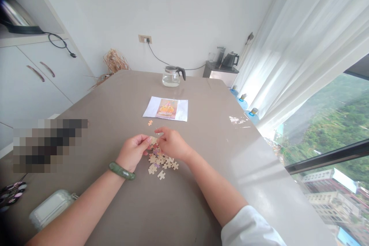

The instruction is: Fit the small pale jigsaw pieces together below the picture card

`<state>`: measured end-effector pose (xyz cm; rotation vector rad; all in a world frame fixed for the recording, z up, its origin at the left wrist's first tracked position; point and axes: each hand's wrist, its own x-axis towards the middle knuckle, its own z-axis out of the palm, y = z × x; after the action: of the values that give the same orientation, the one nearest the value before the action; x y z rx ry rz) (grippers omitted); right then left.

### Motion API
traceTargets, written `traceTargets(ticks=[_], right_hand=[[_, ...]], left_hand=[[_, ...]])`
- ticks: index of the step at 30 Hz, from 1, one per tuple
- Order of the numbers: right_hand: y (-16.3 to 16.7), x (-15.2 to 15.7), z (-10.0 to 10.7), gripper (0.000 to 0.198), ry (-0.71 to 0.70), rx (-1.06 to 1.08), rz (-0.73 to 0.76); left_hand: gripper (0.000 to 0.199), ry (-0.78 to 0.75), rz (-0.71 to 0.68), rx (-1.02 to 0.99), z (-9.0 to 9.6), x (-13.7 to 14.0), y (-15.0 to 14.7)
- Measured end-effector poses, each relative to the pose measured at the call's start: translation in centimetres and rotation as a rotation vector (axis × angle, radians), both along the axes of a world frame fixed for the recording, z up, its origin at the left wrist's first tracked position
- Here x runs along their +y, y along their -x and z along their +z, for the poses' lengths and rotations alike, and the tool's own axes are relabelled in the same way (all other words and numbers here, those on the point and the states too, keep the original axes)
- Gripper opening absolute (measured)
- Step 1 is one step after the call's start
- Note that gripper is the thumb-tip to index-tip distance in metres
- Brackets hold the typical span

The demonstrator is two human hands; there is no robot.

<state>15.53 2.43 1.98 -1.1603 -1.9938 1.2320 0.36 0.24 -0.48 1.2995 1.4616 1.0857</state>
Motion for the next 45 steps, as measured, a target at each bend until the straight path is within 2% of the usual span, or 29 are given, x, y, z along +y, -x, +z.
traceTargets(ticks=[4, 11, 16, 20, 26, 31, 36, 42, 45], right_hand=[[0.3, 0.2, -0.6, 0.030, 0.068, 0.011, -0.055], [0.8, -0.3, -0.1, 0.028, -0.071, -0.003, -0.117], [0.7, -0.5, 0.2, 0.021, -0.070, -0.069, -0.079], [0.4, -0.4, -0.1, 0.023, -0.053, -0.073, -0.054], [0.5, 0.1, -0.9, 0.025, 0.011, 0.004, -0.062], [0.6, 0.2, -1.1, 0.022, -0.002, 0.008, -0.101], [0.6, 0.2, -1.0, 0.018, 0.012, 0.021, -0.086], [0.5, 0.2, -1.2, 0.023, 0.033, -0.004, -0.062], [0.4, 0.1, -1.2, 0.027, 0.032, -0.013, -0.048]], left_hand=[[0.034, 0.030, 0.015, 0.011, -0.3, 0.2, 0.1], [0.033, -0.122, 0.010, 0.183, -0.7, 0.3, 0.5], [0.032, -0.144, 0.001, 0.242, -0.5, 0.3, 0.5], [0.030, -0.151, -0.002, 0.271, -0.4, 0.2, 0.4], [0.030, -0.158, 0.047, 0.226, -0.4, 0.1, 0.4], [0.029, -0.175, 0.057, 0.241, -0.4, 0.1, 0.3], [0.029, -0.174, 0.038, 0.221, -0.3, 0.1, 0.1], [0.031, -0.179, -0.014, 0.134, 0.0, -0.2, -0.5], [0.029, -0.196, -0.028, 0.195, 0.4, -0.4, -0.7]])
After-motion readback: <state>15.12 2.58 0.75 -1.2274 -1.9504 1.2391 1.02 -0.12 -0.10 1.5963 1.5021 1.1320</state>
